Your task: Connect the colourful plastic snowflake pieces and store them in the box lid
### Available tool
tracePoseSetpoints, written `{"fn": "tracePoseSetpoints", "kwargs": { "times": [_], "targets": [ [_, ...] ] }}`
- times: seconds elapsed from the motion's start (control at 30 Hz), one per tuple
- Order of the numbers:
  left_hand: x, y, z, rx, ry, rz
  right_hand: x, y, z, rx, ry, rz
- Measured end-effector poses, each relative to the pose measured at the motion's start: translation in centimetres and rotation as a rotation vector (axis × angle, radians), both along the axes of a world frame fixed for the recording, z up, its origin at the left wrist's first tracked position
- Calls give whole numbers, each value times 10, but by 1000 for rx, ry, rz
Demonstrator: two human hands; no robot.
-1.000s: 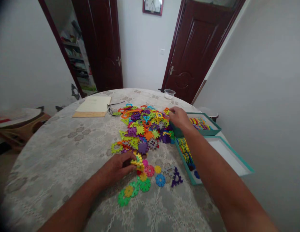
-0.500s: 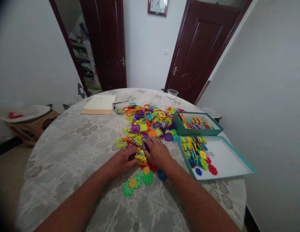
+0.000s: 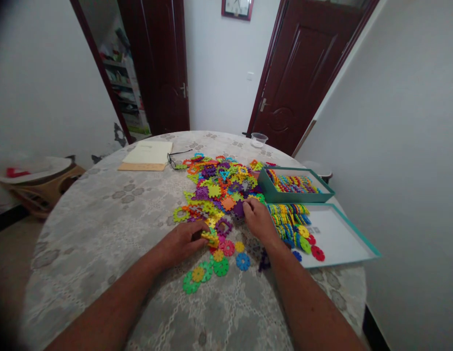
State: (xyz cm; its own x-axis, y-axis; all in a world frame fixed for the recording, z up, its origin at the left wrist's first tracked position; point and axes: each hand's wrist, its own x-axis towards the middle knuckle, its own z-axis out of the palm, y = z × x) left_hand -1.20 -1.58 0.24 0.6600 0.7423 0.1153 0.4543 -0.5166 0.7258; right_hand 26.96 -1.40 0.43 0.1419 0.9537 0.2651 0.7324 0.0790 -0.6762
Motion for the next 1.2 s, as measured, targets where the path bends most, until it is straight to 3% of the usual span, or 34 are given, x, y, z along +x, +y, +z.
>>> {"fn": "tracePoseSetpoints", "kwargs": {
  "times": [0.1,0.3,0.47,0.63,0.87,1.03,1.2],
  "targets": [
    [0,0,2,-18,22,8,4,0,-5,-71,-61,64],
    [0,0,2,-33,-7,-3,-4,-4,-16,-124,-231,35],
    [1,0,3,-42,-10,-8,-11,-8,-12,-177,-128,-16],
    [1,0,1,-27,-23,-9,-13,-8,-11,-235,-38,106],
    [1,1,-6,-37,-43,-32,-3,-9,-13,-222,68,245],
    [1,1,-4,-11,-44,-28,0,-3,-12,-194,208,183],
    [1,1,-5,-45,-65,-41,-18,3,-22,-34,104,164]
  ]
}}
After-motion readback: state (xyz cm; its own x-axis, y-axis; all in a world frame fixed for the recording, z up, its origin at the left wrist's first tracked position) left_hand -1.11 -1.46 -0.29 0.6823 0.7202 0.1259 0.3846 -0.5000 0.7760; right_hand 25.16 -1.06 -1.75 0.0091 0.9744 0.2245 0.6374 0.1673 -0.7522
